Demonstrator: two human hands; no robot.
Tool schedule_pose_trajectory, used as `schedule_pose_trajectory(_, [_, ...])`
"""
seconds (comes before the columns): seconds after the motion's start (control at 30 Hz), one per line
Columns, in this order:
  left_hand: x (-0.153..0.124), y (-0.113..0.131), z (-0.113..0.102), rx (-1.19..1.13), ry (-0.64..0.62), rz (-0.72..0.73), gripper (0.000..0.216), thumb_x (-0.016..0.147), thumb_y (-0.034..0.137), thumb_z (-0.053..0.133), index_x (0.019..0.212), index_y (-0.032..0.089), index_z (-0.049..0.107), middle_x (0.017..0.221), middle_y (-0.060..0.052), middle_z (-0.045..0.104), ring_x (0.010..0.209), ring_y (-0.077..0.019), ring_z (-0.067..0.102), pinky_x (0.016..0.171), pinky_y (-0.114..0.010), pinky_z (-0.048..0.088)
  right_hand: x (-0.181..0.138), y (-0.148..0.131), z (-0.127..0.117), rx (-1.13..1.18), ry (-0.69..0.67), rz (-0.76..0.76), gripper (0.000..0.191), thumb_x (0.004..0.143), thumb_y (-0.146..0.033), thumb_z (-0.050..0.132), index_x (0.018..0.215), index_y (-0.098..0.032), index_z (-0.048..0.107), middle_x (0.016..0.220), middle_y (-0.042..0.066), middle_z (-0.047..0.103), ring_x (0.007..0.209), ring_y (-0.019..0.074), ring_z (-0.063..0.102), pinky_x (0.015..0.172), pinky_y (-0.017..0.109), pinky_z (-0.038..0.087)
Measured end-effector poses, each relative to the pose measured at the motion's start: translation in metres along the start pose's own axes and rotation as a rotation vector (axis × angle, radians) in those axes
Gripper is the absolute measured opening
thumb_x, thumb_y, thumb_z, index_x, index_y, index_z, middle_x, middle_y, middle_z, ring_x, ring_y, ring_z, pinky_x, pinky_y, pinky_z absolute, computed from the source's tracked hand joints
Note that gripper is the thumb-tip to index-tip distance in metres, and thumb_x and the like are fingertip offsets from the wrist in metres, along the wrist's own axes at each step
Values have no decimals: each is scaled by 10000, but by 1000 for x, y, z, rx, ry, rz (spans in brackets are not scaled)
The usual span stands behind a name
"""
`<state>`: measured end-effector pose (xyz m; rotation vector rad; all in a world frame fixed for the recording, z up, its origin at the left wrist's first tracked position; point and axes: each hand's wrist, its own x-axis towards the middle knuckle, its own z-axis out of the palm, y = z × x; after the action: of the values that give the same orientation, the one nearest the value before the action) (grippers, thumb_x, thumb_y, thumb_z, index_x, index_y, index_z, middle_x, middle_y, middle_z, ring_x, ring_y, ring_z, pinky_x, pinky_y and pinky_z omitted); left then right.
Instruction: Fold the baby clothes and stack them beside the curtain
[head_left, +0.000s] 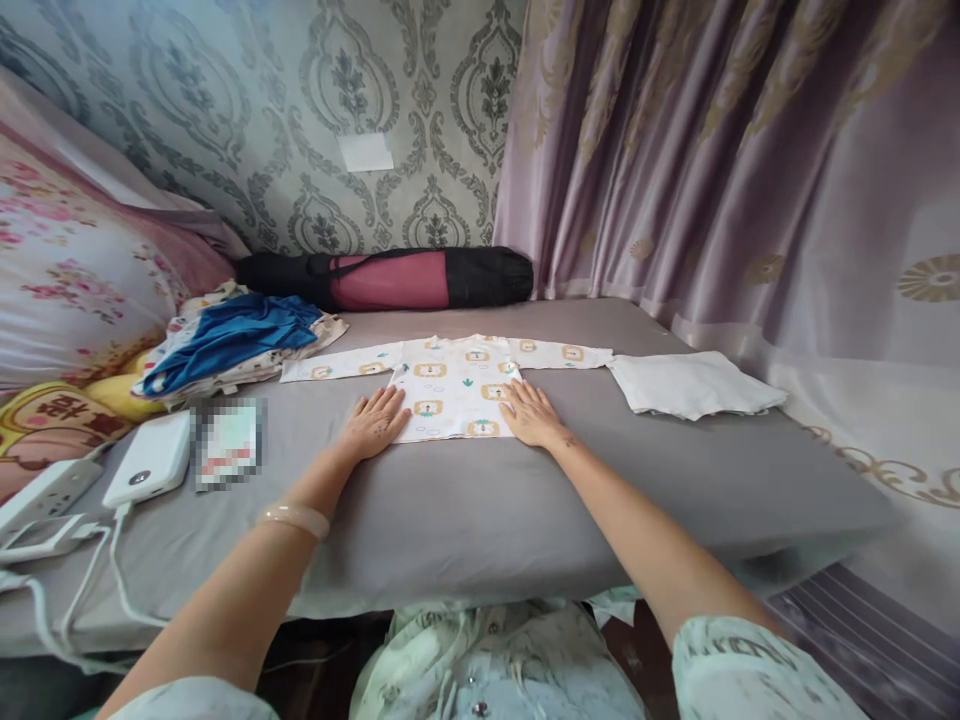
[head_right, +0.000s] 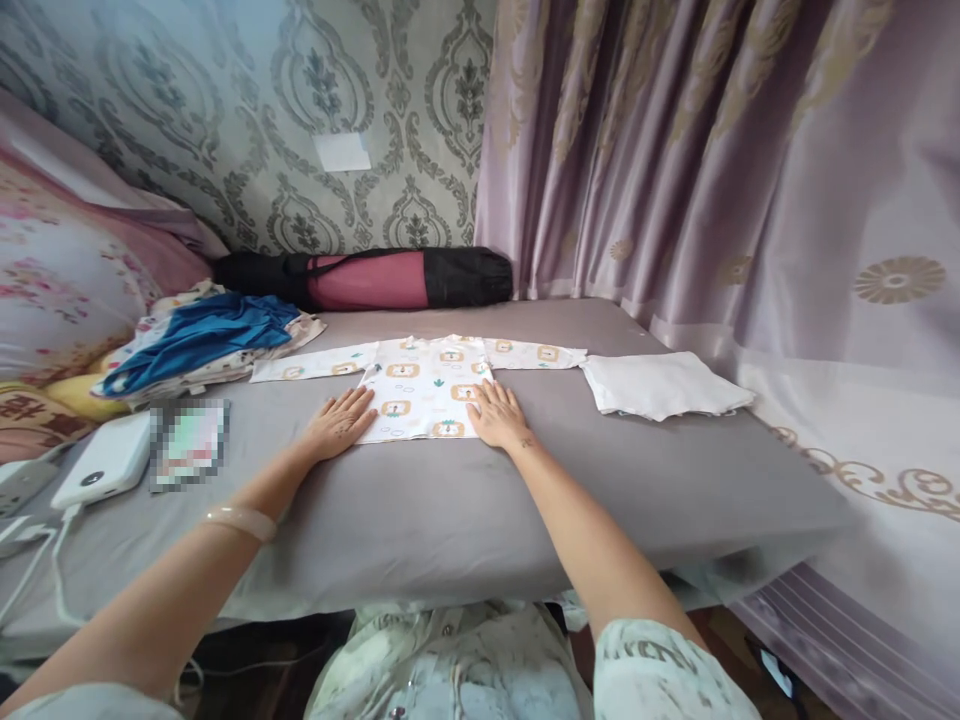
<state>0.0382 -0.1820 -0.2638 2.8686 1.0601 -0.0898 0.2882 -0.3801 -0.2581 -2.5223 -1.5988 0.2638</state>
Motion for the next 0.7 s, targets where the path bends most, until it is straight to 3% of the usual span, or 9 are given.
schedule_pose_trajectory(0.1, [-2,-21,-2,-36,-61,51,634,963,503,135,1518,197,166,1588,-38,134,1460,-237,100,1160,-483,113,-4,13,-8,-8,-46,-10,630,968,-493,157,1522,-195,187,1594,34,109,1457,221,86,1165,445,75])
schedule_pose_trajectory(0.2, [0,-20,-8,-12,-32,59,585,961,506,219,1480,246,285,1562,-34,251,1448,-279,152,1141,-545,127,-1,6,-14,-49,-37,-7,597,967,-449,220,1498,-181,265,1579,65,183,1450,256,118,1150,532,31])
schedule_pose_trajectory(0.27, [4,-1,-12,36,66,52,503,961,460,295,1397,245,426,1503,-59,380,1437,-292,193,1134,-565,130,5,-13,-14,-78,42,-23,552,968,-371,250,1465,-145,336,1560,97,242,1450,257,116,1142,545,-11])
schedule_pose_trajectory(0.33, [12,30,-13,37,173,68,442,966,376,327,1351,215,472,1471,-99,424,1424,-263,242,1141,-525,165,13,-39,-9,-64,114,-71,528,970,-321,241,1449,-132,360,1555,103,257,1452,232,107,1151,507,-8])
schedule_pose_trajectory(0.43, [23,75,-8,-40,168,121,453,956,297,350,1391,197,421,1497,-115,379,1411,-245,280,1140,-490,216,23,-72,5,-10,86,-155,544,974,-324,220,1470,-125,321,1561,100,242,1447,218,138,1160,454,42])
schedule_pose_trajectory(0.5, [28,88,-3,-85,125,117,481,966,296,306,1427,180,377,1522,-110,335,1421,-251,256,1142,-485,215,25,-79,12,5,68,-182,555,979,-342,200,1479,-127,306,1565,96,233,1446,221,146,1160,437,58])
schedule_pose_trajectory(0.57, [30,85,0,-103,86,116,504,980,347,258,1451,192,345,1542,-95,293,1433,-262,218,1144,-510,186,25,-72,13,5,48,-196,562,982,-376,197,1487,-152,296,1572,82,215,1447,221,139,1160,424,71])
schedule_pose_trajectory(0.7, [32,52,2,-86,68,113,550,973,472,232,1468,249,318,1559,-70,254,1445,-265,178,1139,-533,150,21,-41,5,-28,2,-211,564,983,-403,205,1500,-188,271,1584,62,173,1454,205,107,1163,407,70])
